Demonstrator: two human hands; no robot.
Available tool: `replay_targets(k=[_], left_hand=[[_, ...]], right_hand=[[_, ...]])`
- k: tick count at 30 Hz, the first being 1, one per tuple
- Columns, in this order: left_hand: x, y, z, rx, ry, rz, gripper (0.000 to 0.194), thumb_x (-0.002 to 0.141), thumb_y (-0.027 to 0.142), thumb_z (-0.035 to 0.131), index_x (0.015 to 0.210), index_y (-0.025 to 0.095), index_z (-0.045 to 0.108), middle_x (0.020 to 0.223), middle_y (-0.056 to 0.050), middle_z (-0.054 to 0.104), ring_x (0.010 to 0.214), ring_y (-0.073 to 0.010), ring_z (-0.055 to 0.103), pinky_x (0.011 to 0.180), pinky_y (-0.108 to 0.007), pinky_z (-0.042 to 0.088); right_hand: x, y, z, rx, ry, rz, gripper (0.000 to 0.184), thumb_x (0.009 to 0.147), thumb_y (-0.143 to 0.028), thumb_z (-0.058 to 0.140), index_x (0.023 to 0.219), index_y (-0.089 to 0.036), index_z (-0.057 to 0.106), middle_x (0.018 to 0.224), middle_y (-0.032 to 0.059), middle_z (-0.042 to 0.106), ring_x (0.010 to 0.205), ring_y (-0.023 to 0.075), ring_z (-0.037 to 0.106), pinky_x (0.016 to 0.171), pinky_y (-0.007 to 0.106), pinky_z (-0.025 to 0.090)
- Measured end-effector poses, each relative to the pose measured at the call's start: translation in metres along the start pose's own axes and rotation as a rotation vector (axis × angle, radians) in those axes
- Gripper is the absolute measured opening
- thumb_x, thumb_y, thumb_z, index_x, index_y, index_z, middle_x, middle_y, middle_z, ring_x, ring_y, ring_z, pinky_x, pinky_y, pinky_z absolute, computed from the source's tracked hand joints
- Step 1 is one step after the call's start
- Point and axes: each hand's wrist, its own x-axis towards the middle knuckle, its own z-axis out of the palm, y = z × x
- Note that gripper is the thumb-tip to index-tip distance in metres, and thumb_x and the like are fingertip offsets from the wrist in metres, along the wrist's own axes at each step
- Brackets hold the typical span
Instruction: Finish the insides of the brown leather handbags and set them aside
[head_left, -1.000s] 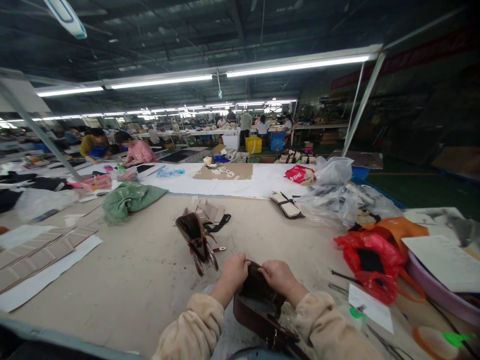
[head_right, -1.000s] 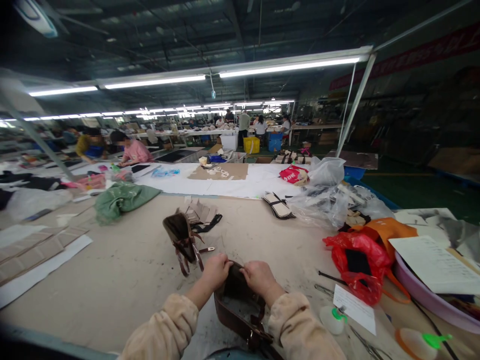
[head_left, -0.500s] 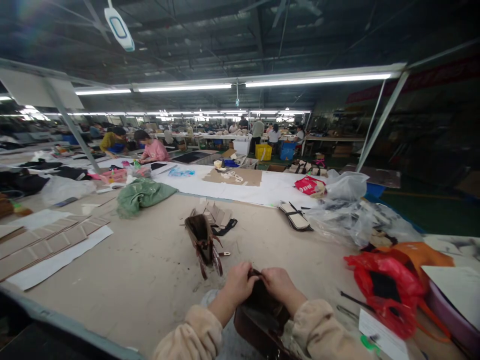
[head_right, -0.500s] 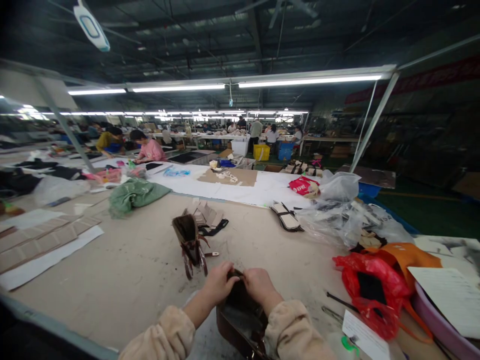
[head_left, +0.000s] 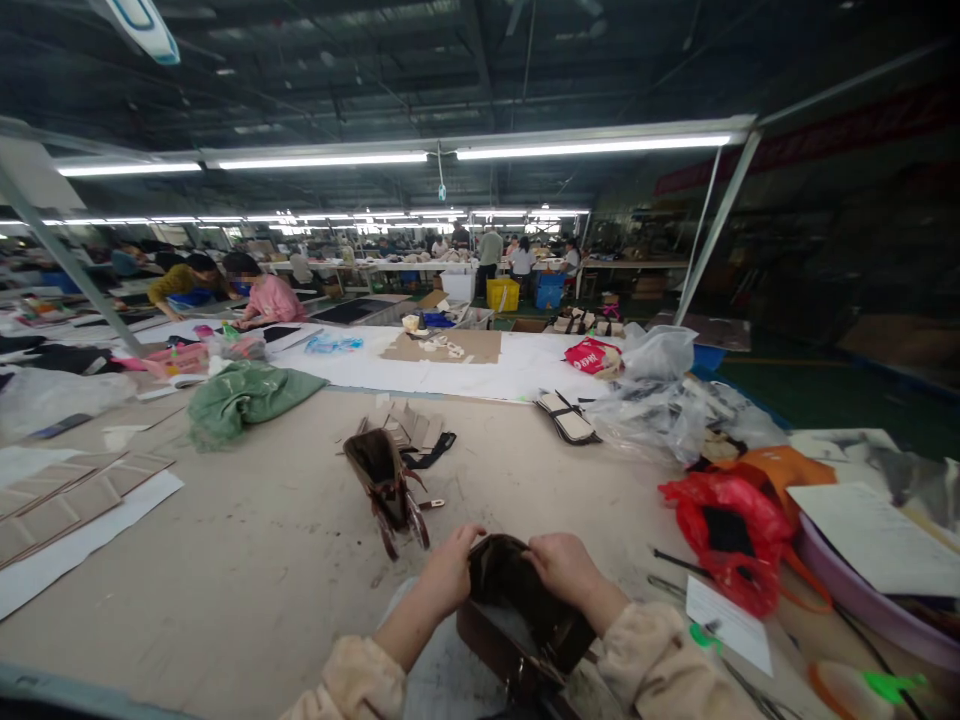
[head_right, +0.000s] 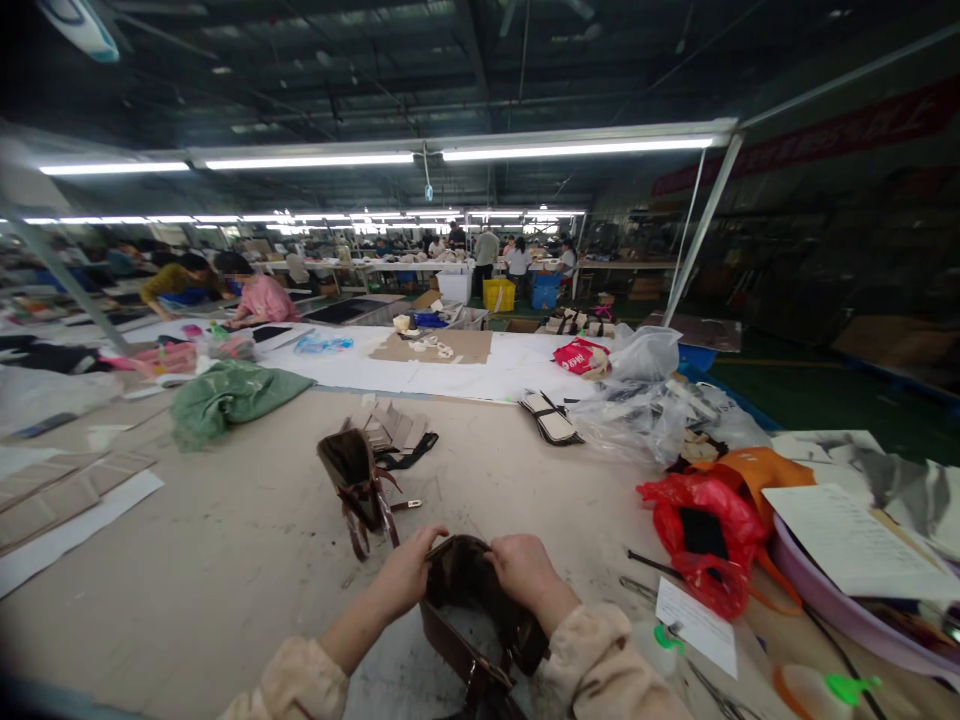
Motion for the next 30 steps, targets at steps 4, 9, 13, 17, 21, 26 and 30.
replay_targets(k=[4, 9, 13, 17, 21, 26, 30], left_hand=[[0.011, 0.02, 0.004, 0.066, 0.021, 0.056, 0.043, 0.067, 0.009, 0.052, 0.107, 0.025, 0.047, 0.129, -0.001, 0.042, 0.113, -0.017, 0.044, 0.093, -0.027, 0.035], [0.021, 0.029, 0.014, 0.127, 0.089, 0.004, 0.027, 0.071, 0.023, 0.058, 0.097, 0.021, 0.052, 0.121, -0.003, 0.048, 0.106, -0.0177, 0.048, 0.09, -0.027, 0.036], [0.025, 0.023, 0.014, 0.15, 0.095, 0.012, 0.015, 0.076, 0.024, 0.054, 0.09, 0.021, 0.054, 0.1, -0.001, 0.058, 0.092, -0.0155, 0.053, 0.08, -0.025, 0.038], [0.03, 0.02, 0.013, 0.156, 0.089, -0.005, 0.011, 0.078, 0.024, 0.052, 0.087, 0.021, 0.056, 0.095, -0.001, 0.059, 0.089, -0.0143, 0.054, 0.078, -0.023, 0.038], [0.034, 0.019, 0.013, 0.133, 0.073, -0.055, 0.013, 0.079, 0.027, 0.049, 0.084, 0.02, 0.059, 0.092, -0.002, 0.061, 0.087, -0.0151, 0.055, 0.078, -0.024, 0.039], [0.038, 0.017, 0.015, 0.138, 0.076, -0.053, 0.02, 0.081, 0.031, 0.046, 0.086, 0.018, 0.06, 0.088, -0.006, 0.063, 0.086, -0.0184, 0.057, 0.076, -0.028, 0.042], [0.042, 0.017, 0.018, 0.155, 0.103, -0.056, 0.02, 0.081, 0.03, 0.045, 0.086, 0.017, 0.06, 0.088, -0.008, 0.063, 0.086, -0.0205, 0.058, 0.075, -0.03, 0.043]], right_hand=[[-0.007, 0.001, 0.001, 0.031, -0.003, 0.046, 0.031, 0.087, -0.036, 0.038, 0.079, -0.02, 0.064, 0.078, 0.007, 0.068, 0.074, 0.0178, 0.062, 0.061, 0.024, 0.036], [-0.008, 0.002, 0.001, 0.038, 0.002, 0.065, 0.032, 0.087, -0.036, 0.037, 0.078, -0.019, 0.063, 0.078, 0.0069, 0.067, 0.073, 0.0172, 0.061, 0.06, 0.024, 0.035], [-0.007, 0.004, 0.004, 0.011, 0.009, 0.057, 0.034, 0.088, -0.037, 0.036, 0.077, -0.02, 0.062, 0.076, 0.0064, 0.067, 0.073, 0.0172, 0.061, 0.059, 0.024, 0.034], [-0.004, 0.003, 0.007, -0.015, 0.02, 0.013, 0.034, 0.088, -0.037, 0.034, 0.076, -0.021, 0.062, 0.076, 0.0052, 0.067, 0.072, 0.0166, 0.061, 0.058, 0.024, 0.033], [-0.003, 0.003, 0.008, -0.03, 0.032, -0.008, 0.036, 0.089, -0.037, 0.033, 0.074, -0.021, 0.061, 0.073, 0.0047, 0.067, 0.069, 0.0161, 0.061, 0.057, 0.024, 0.031], [-0.003, 0.005, 0.012, -0.02, 0.037, -0.025, 0.035, 0.089, -0.036, 0.034, 0.071, -0.021, 0.059, 0.069, 0.0028, 0.066, 0.063, 0.0144, 0.059, 0.054, 0.024, 0.028], [-0.002, 0.005, 0.015, -0.034, 0.05, -0.032, 0.034, 0.09, -0.035, 0.034, 0.069, -0.021, 0.057, 0.068, 0.0023, 0.066, 0.062, 0.0139, 0.059, 0.053, 0.024, 0.026]])
